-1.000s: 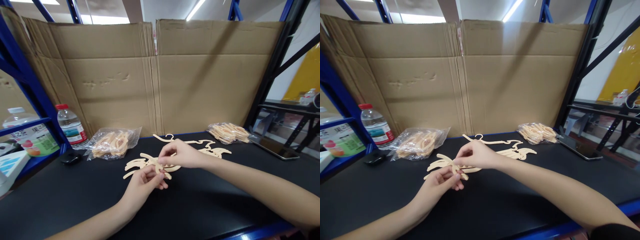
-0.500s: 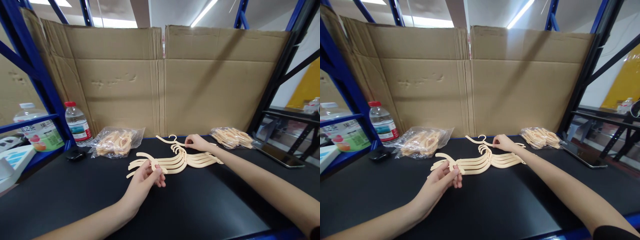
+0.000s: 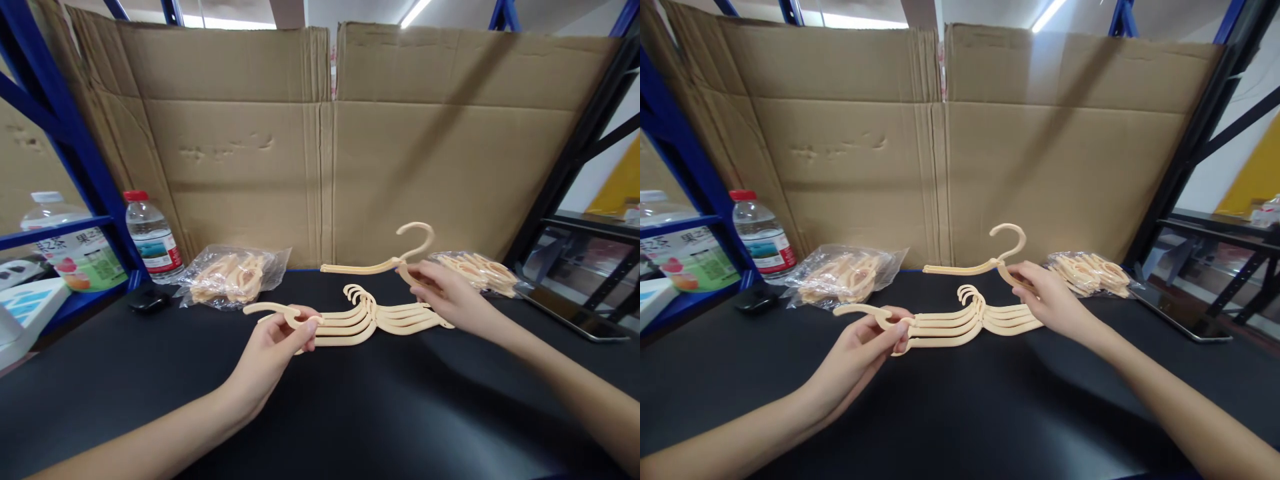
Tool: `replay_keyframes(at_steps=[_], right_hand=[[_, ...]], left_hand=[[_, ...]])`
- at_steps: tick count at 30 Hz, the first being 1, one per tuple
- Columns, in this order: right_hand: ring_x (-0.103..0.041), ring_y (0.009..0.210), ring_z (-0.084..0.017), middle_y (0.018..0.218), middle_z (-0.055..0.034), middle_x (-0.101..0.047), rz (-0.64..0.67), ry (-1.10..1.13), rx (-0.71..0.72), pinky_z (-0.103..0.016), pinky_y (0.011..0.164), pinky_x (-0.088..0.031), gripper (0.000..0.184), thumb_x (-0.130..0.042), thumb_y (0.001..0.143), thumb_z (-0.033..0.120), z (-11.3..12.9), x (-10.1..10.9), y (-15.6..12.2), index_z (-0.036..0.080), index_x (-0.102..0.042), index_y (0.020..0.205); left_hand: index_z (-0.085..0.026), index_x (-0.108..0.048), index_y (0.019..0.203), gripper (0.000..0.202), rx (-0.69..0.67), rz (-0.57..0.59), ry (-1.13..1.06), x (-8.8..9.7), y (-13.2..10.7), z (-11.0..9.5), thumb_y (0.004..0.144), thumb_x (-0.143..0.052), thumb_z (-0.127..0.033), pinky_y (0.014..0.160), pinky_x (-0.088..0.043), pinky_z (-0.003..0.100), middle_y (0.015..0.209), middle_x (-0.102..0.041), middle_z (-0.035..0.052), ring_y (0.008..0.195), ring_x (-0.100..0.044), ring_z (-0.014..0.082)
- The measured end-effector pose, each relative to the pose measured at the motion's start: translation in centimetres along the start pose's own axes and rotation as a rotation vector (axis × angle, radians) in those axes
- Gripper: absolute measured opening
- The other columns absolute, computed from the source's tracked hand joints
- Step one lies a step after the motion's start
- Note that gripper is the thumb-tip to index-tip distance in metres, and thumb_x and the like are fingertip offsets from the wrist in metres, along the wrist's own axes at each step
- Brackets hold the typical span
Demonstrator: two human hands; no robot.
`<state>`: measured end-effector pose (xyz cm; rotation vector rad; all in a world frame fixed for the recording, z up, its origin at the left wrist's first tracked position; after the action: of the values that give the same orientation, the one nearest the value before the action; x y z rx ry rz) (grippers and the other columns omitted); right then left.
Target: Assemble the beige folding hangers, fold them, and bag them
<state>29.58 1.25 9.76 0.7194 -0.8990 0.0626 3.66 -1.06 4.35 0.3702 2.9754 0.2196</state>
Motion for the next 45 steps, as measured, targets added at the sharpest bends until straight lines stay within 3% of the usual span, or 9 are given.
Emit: replay_keyframes(at_steps=[5, 11, 18, 26, 31, 45], right_hand=[[-0.06, 0.078, -0.019, 0.093, -0.0068, -0.064, 0.037, 0.069, 0.002, -0.029, 0.066, -0.049, 0.02, -0.042, 0.094, 0.031, 1.9, -0.4, -1.8, 0.02, -0.058, 0.093], [-0.057, 0.061, -0.016, 0.07, -0.0022, -0.062, 0.062, -0.039, 0.04, -0.027, 0.056, -0.044, 0.032, -0.038, 0.097, 0.032, 2.7, -1.1, -3.0, 0.02, -0.053, 0.071], [-0.066, 0.08, -0.022, 0.076, -0.0041, -0.068, 0.018, -0.087, 0.146, -0.029, 0.066, -0.051, 0.028, -0.041, 0.095, 0.026, 3.0, -1.2, -3.8, 0.021, -0.063, 0.078], [-0.066, 0.069, -0.022, 0.073, -0.0043, -0.069, 0.024, -0.068, 0.169, -0.033, 0.066, -0.053, 0.03, -0.042, 0.094, 0.026, 3.2, -1.5, -3.8, 0.023, -0.062, 0.073], [-0.067, 0.075, -0.023, 0.074, -0.0039, -0.07, -0.015, -0.076, 0.199, -0.032, 0.065, -0.053, 0.026, -0.045, 0.093, 0.024, 3.5, -1.4, -4.0, 0.024, -0.062, 0.074], [-0.067, 0.072, -0.022, 0.074, -0.004, -0.07, -0.046, -0.086, 0.242, -0.031, 0.061, -0.052, 0.022, -0.045, 0.092, 0.02, 4.7, -1.7, -4.3, 0.025, -0.062, 0.078]], left_hand=[[-0.017, -0.064, 0.081, 0.021, 0.014, -0.031, -0.078, 0.4, 0.5, -0.1, 0.076, -0.075, -0.033, 0.06, -0.035, 0.019, 0.067, -0.049, -0.0025, 0.064, -0.041, 0.0089], [-0.018, -0.06, 0.082, 0.018, 0.026, 0.047, -0.19, 0.1, 0.8, -0.1, 0.08, -0.072, -0.03, 0.062, -0.037, 0.019, 0.068, -0.048, -0.0027, 0.066, -0.042, 0.0088], [-0.018, -0.055, 0.081, 0.014, 0.105, 0.186, -0.323, -1.1, 0.5, -0.2, 0.083, -0.068, -0.022, 0.08, -0.046, 0.029, 0.103, -0.054, 0.0032, 0.091, -0.052, 0.0157], [-0.018, -0.057, 0.082, 0.015, 0.141, 0.223, -0.36, -1.4, 0.3, -0.1, 0.079, -0.072, -0.02, 0.075, -0.049, 0.028, 0.092, -0.059, 0.0028, 0.077, -0.057, 0.0129], [-0.015, -0.06, 0.079, 0.015, 0.139, 0.229, -0.363, -1.4, 0.1, 0.1, 0.076, -0.074, -0.02, 0.071, -0.048, 0.025, 0.087, -0.059, 0.0022, 0.074, -0.058, 0.0126], [-0.015, -0.054, 0.067, 0.027, 0.188, 0.098, -0.311, -0.6, -0.2, 0.7, 0.064, -0.081, -0.019, 0.056, -0.04, 0.022, 0.074, -0.058, -0.0001, 0.061, -0.056, 0.012]])
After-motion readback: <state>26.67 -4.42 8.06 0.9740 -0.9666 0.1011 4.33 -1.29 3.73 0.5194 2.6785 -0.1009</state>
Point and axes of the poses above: each hand's wrist, its own y-axis towards the middle knuckle, its own x-axis out of the back of the hand, z = x × y, the point moved 8 cm from there along y, towards the middle knuckle
